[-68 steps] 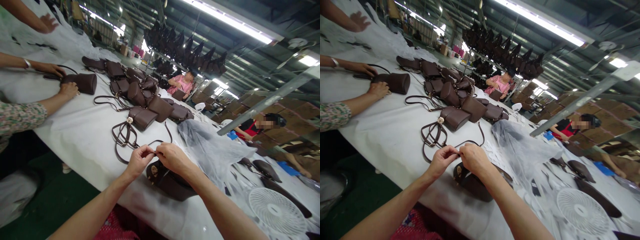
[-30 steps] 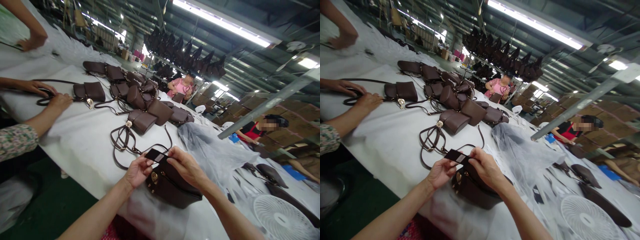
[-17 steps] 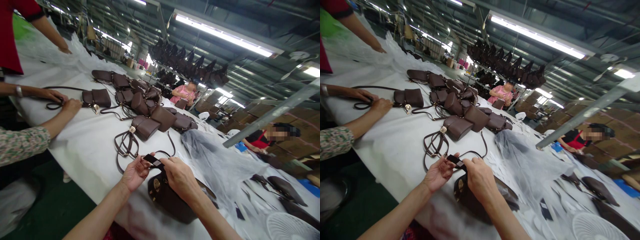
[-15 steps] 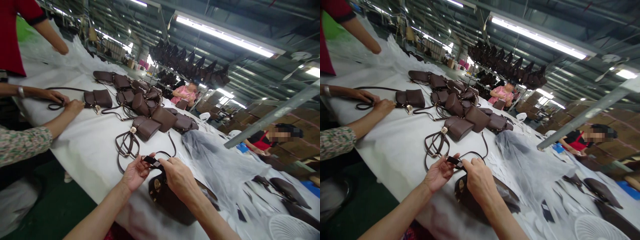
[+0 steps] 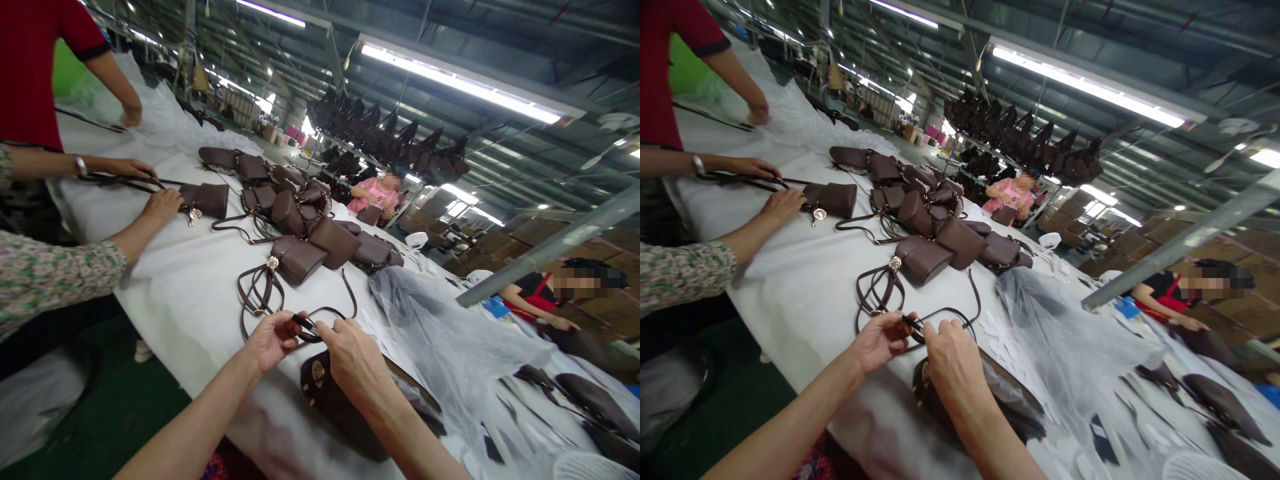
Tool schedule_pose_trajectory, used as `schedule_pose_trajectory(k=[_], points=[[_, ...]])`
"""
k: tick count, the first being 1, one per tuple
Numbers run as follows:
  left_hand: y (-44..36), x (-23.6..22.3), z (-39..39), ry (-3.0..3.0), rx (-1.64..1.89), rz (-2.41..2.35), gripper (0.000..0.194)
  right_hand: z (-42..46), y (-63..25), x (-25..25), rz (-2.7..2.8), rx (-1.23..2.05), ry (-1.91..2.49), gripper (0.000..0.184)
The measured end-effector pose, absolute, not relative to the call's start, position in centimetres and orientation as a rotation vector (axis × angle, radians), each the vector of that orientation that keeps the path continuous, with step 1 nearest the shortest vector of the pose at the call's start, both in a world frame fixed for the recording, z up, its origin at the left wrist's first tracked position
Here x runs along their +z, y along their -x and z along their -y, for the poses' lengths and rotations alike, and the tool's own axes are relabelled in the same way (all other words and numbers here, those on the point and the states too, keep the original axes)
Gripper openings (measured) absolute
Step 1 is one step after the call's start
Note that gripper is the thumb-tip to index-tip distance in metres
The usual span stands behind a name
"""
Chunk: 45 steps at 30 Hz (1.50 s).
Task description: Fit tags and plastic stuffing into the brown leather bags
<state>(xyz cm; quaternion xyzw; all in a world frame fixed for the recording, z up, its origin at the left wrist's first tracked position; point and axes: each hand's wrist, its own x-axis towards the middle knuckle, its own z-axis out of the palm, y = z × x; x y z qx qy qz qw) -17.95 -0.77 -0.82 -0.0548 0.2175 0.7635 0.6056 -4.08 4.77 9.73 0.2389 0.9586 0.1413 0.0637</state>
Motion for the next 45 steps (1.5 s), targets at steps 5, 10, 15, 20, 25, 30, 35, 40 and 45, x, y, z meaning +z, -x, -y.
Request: schedule_pose_trajectory(k=[5,10,15,20,25,30,35,40,45], points=[[17.9,-0.6,1.1,0.058,1.742,-0.653,0.012,-5.1,4.4,9.2,-2.921,0.502,-0.701,0.021],[17.8,-0.8,0.9,-0.23,1.831,-0.976,0.032,-5.5,4.6,8.0,-2.969,0.481,-0.605,0.016],[17.1,0.8,1.4,-0.644,1.824,-1.26,0.035,-5.6,5.8,7.4,-2.892,0.412,-0.575,0.02],[17.0,2.1,3.0,-0.971,1.649,-1.228,0.012,-7.1,4.7,8.2,-2.978,0.189,-0.538,0.02],[17.6,-0.7,3.5,-0.931,1.628,-1.452,0.037,-7.9,0.5,9.5,-3.163,0.223,-0.64,0.045],[16.3,-3.4,2.6,-1.04,1.648,-1.596,0.037,-8.4,-3.0,9.2,-3.135,0.212,-0.979,0.063],[15.8,-4.2,1.7,-1.066,1.547,-1.619,0.041,-8.5,-3.8,8.7,-3.068,0.019,-1.088,0.055],[16.2,-4.5,1.4,-0.94,1.572,-1.513,0.044,-8.0,-3.8,8.4,-3.073,0.032,-1.09,0.055],[15.5,-4.6,0.3,-0.835,1.594,-1.448,0.017,-7.8,-3.9,8.2,-3.097,0.044,-1.086,0.052]])
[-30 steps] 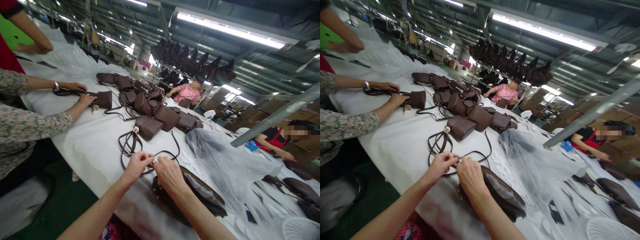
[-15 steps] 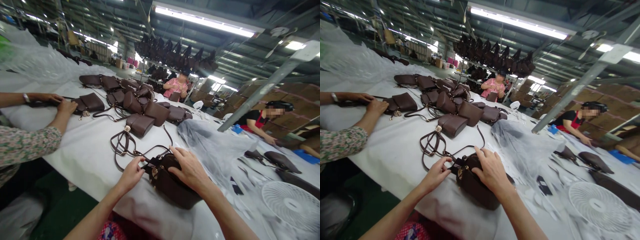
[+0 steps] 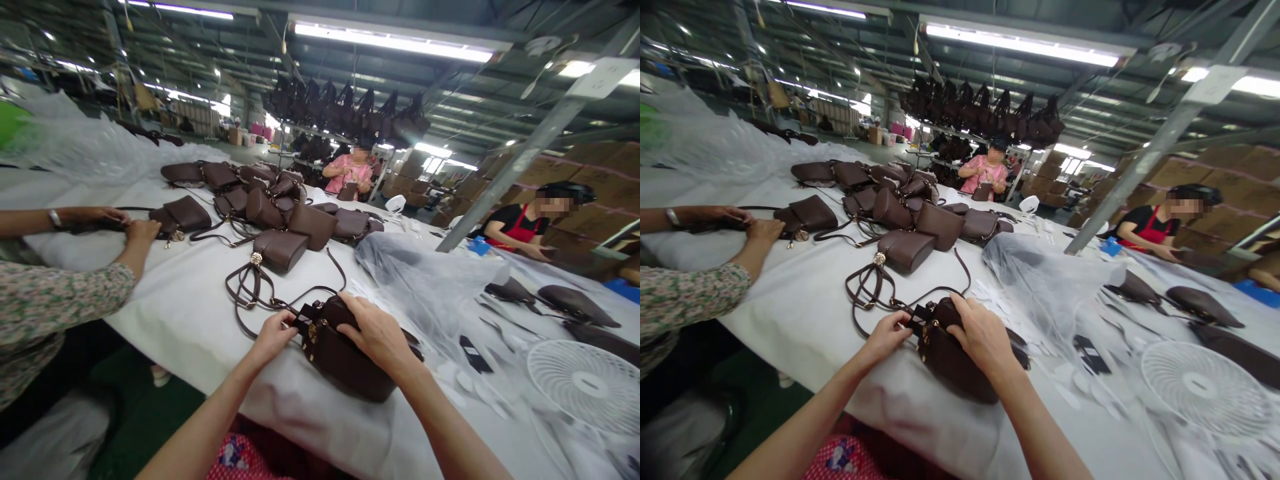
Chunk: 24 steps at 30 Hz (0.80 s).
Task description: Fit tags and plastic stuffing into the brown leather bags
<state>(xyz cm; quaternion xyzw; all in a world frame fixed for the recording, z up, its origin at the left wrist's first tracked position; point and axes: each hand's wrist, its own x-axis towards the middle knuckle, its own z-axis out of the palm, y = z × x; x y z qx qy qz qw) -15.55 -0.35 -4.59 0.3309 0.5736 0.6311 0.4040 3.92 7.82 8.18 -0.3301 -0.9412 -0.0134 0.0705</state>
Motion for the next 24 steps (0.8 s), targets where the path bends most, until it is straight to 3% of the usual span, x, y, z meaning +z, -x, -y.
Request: schedule_pose_trajectory(k=[4,9,13,19,24], points=[[15.1,-4.3,0.6,-0.716,1.636,-1.355,0.015,-7.9,-4.1,8.2,2.824,-0.051,0.997,0.051],[16.1,-3.9,3.0,-0.461,1.698,-1.196,0.031,-8.5,-4.2,7.8,2.803,-0.021,0.968,0.05],[17.1,-3.5,5.9,-0.443,1.44,-1.103,0.04,-8.9,-4.3,7.7,2.797,0.01,0.951,0.047],[19.5,-4.5,11.5,-0.652,1.154,-1.435,0.029,-8.8,-4.4,8.1,2.805,0.054,0.917,0.045],[21.2,-5.0,14.2,-0.93,1.095,-1.405,0.022,-8.6,-4.7,8.0,2.836,0.106,0.795,0.036]])
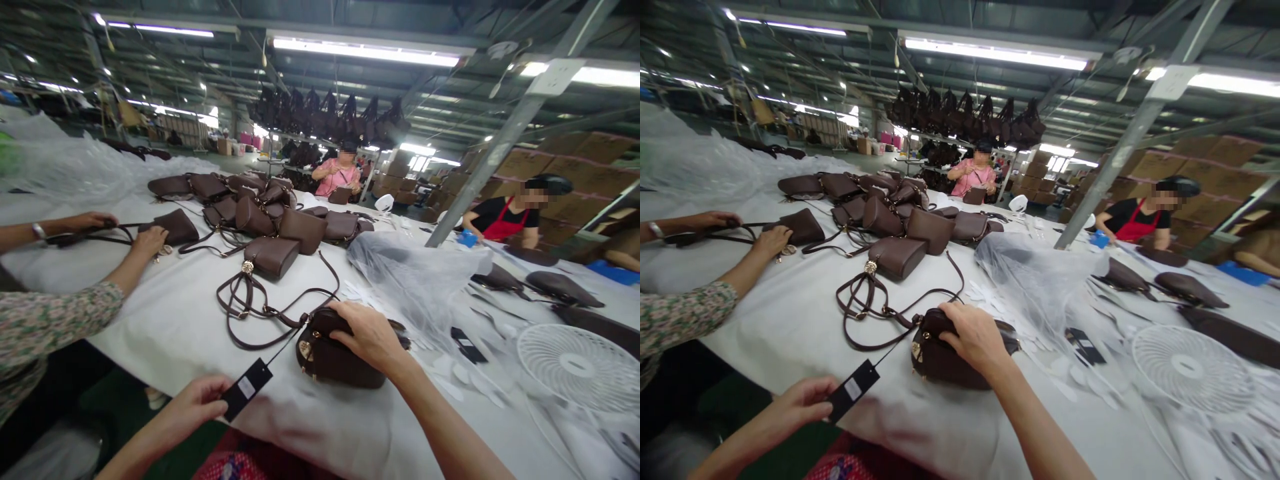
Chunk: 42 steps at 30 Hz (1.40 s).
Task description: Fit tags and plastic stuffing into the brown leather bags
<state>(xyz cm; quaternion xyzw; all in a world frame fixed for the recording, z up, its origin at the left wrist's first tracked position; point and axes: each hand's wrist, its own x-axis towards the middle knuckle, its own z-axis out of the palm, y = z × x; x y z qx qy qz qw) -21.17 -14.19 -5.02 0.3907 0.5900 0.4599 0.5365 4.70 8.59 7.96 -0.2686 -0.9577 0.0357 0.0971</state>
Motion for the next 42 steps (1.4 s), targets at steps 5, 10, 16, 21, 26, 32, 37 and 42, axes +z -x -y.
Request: schedule_pose_trajectory(k=[5,10,16,21,26,32,37,42], points=[[19.0,-3.1,9.8,-0.947,1.305,-1.555,0.019,-8.7,-4.9,7.9,2.859,0.108,0.768,0.04],[15.5,-1.4,1.7,-0.24,1.574,-1.035,0.015,-8.4,-5.1,8.2,2.875,0.138,0.767,0.047],[15.6,0.4,-3.5,0.036,1.665,-0.766,0.02,-7.7,-5.3,8.0,2.869,0.117,0.757,0.048],[19.2,7.3,-5.7,-0.26,1.646,-0.747,0.019,-7.6,-5.2,8.0,2.863,0.151,0.769,0.052],[20.4,16.6,-6.2,-1.059,1.476,-0.879,0.021,-7.9,-5.6,8.3,2.71,0.467,0.752,0.051],[17.8,22.1,-6.1,-1.652,1.003,-1.31,0.027,-9.8,-5.7,11.4,2.207,0.595,0.716,0.033],[15.0,23.4,-7.0,-1.793,0.486,-1.318,0.021,-9.5,-4.4,18.2,2.121,0.287,0.558,0.052],[13.0,23.7,-7.6,-1.77,0.257,-1.252,0.008,-10.0,-1.5,23.0,2.224,0.812,0.749,0.067]])
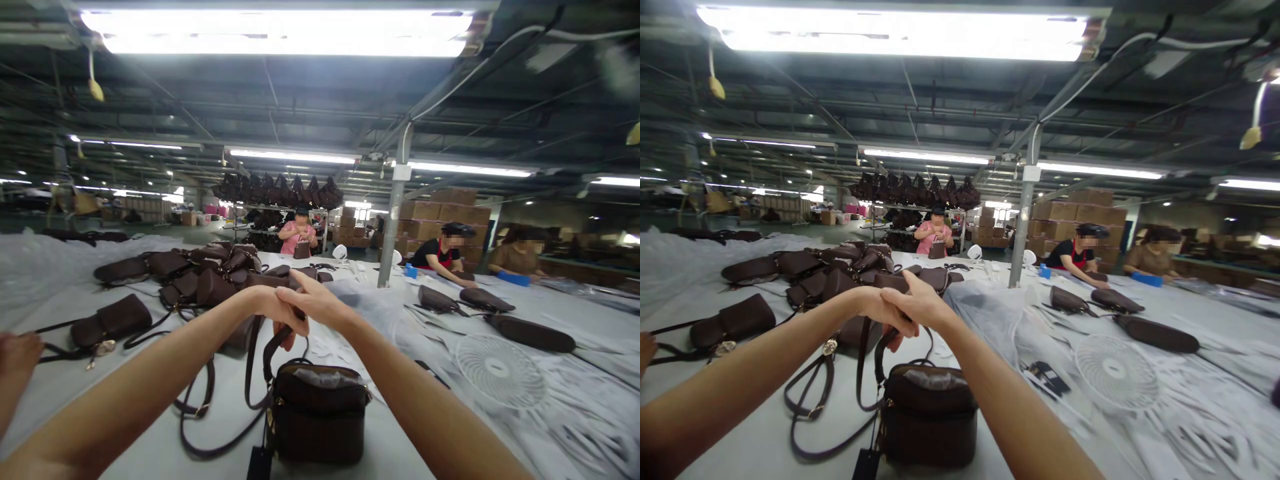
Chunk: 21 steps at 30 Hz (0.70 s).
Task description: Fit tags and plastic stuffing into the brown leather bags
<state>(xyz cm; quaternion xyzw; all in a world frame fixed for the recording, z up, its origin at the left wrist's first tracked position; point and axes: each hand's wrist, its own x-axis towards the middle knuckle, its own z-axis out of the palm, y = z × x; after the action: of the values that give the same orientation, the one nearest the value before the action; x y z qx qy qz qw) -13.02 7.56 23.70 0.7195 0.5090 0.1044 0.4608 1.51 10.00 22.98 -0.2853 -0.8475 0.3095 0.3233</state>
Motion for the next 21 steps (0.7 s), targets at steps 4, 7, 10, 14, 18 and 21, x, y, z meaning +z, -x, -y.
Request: schedule_pose_trajectory(k=[4,7,10,14,18,21], points=[[13.5,23.3,-7.2,-1.794,0.24,-1.247,0.01,-12.0,-0.1,23.1,1.952,1.363,0.688,0.072],[14.3,22.6,-6.9,-1.833,0.192,-1.284,0.017,-13.0,0.3,22.5,1.79,1.619,0.513,0.077],[15.5,21.9,-6.9,-1.815,0.275,-1.35,0.02,-14.1,-0.9,23.2,1.453,1.736,0.265,0.061],[18.6,21.0,-7.4,-1.755,0.652,-1.487,0.02,-17.4,-7.3,26.0,0.861,1.577,0.09,0.029],[21.4,19.4,-7.8,-1.49,1.216,-1.567,0.023,-19.5,-17.7,26.4,0.599,1.309,0.204,0.019],[21.8,18.3,-7.5,-1.36,1.449,-1.483,0.022,-18.3,-25.3,21.9,0.623,1.167,0.534,0.021]])
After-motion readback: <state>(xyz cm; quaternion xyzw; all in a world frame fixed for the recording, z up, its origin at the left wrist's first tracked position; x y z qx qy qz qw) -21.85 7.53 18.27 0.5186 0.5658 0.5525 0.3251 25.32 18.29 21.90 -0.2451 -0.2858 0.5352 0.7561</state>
